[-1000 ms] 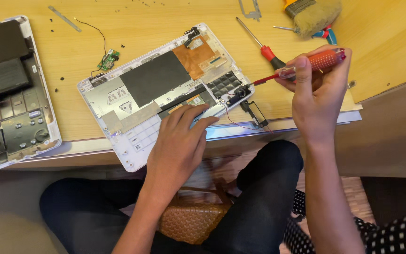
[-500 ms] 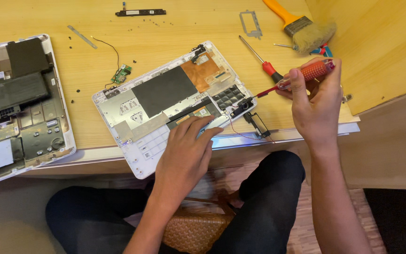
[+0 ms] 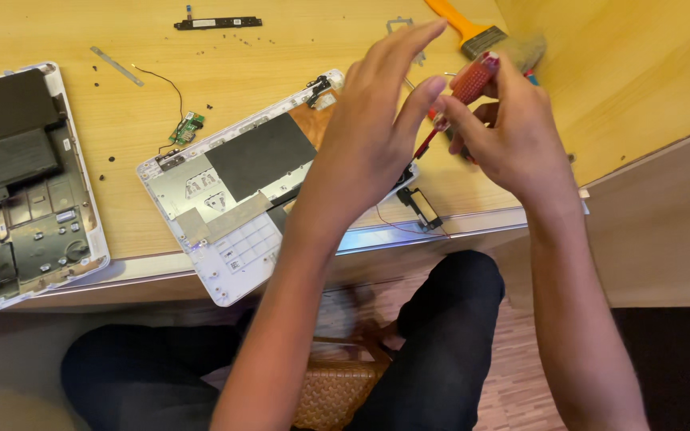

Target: The person uses a red-handled screwdriver to remove screws from the internal components of a disassembled white laptop. They place the removed screws on the wooden workbench and continue to unscrew additional parts from the laptop's chassis.

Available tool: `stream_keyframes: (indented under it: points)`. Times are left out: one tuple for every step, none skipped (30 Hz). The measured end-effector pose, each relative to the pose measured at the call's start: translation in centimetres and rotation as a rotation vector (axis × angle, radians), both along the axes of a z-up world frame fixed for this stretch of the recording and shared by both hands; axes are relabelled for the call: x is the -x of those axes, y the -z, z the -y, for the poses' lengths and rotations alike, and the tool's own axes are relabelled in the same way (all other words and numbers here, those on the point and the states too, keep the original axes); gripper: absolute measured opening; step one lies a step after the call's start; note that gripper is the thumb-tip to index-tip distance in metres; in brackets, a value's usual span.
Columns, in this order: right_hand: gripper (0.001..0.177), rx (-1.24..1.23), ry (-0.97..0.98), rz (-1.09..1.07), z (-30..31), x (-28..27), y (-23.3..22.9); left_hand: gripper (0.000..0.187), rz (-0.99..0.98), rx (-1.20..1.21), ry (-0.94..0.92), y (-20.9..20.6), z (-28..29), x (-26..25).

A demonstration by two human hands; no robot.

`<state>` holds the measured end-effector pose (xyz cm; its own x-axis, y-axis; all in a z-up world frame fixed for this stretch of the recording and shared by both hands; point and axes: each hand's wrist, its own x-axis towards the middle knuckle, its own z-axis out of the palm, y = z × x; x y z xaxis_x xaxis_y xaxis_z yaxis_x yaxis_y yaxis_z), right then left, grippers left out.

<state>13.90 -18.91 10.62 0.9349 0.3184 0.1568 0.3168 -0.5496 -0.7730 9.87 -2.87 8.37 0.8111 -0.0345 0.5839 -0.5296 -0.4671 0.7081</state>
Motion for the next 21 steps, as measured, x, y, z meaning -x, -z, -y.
stream_keyframes:
  points:
    - [0.02, 0.001, 0.0, 0.009, 0.1, 0.1, 0.0, 0.039, 0.009, 0.001, 0.0, 0.2, 0.5, -1.0]
    - [0.016, -0.007, -0.014, -0.013, 0.3, 0.1, 0.0, 0.048, -0.04, -0.008, 0.127, 0.4, 1.0, -2.1]
    - [0.017, -0.019, -0.024, -0.024, 0.5, -0.1, -0.2, 0.057, -0.078, -0.023, 0.256, 0.3, 1.5, -3.4]
    - [0.017, -0.022, -0.021, -0.004, 0.4, -0.2, 0.0, 0.057, -0.059, -0.029, 0.259, -0.5, 1.8, -3.5]
    - [0.009, -0.037, -0.015, 0.058, 0.3, -0.1, 0.4, 0.051, -0.135, 0.005, 0.24, -1.0, 2.2, -3.2]
    - [0.001, -0.052, -0.009, 0.119, 0.2, 0.0, 1.0, 0.049, -0.212, 0.039, 0.223, -1.4, 2.6, -2.9]
    - [0.001, -0.055, -0.008, 0.115, 0.2, 0.0, 0.6, 0.049, -0.217, 0.037, 0.224, -1.1, 2.5, -3.0]
    - [0.003, -0.04, -0.006, 0.077, 0.2, 0.0, 0.3, 0.044, -0.193, 0.024, 0.251, -0.8, 2.3, -3.0]
    - [0.005, -0.026, -0.004, 0.033, 0.1, 0.1, 0.1, 0.043, -0.177, 0.012, 0.279, -0.3, 2.1, -2.9]
    - [0.005, -0.028, -0.004, 0.022, 0.0, -0.2, 0.5, 0.043, -0.189, 0.011, 0.279, -0.3, 1.8, -3.0]
    - [0.005, -0.101, -0.076, 0.007, 0.1, -0.4, 0.8, 0.044, -0.18, 0.005, 0.298, -0.4, 1.7, -3.1]
    - [0.011, -0.173, -0.147, -0.009, 0.1, -0.5, 0.9, 0.05, -0.17, 0.0, 0.317, -0.6, 1.5, -3.1]
    - [0.011, -0.172, -0.145, -0.004, 0.1, -0.5, 0.6, 0.05, -0.165, 0.0, 0.32, -1.0, 1.5, -3.0]
    - [0.01, -0.096, -0.105, -0.089, 0.0, -0.4, 0.2, 0.034, -0.196, 0.02, 0.271, -1.4, 1.5, -2.8]
    - [0.015, -0.023, -0.068, -0.17, -0.1, -0.2, -0.1, 0.022, -0.225, 0.036, 0.218, -1.8, 1.4, -2.5]
    - [0.015, -0.025, -0.07, -0.163, 0.2, -0.3, -0.1, 0.022, -0.218, 0.033, 0.216, -1.4, 1.5, -3.0]
    - [0.011, -0.01, -0.117, -0.103, 0.5, -0.4, 0.2, 0.016, -0.093, 0.037, 0.14, -0.8, 1.5, -3.4]
    - [0.014, 0.005, -0.165, -0.043, 0.7, -0.6, 0.4, 0.012, 0.034, 0.04, 0.064, -0.1, 1.5, -3.9]
    - [0.014, 0.001, -0.165, -0.042, 0.8, -0.4, 0.4, 0.012, 0.035, 0.036, 0.064, 0.2, 1.7, -3.8]
    - [0.02, -0.081, -0.105, -0.025, 0.9, -0.3, 0.3, 0.014, 0.049, 0.077, -0.03, 0.5, 1.9, -3.7]
    - [0.046, -0.16, -0.049, -0.011, 1.0, -0.2, 0.3, 0.026, 0.063, 0.12, -0.128, 0.9, 2.0, -3.7]
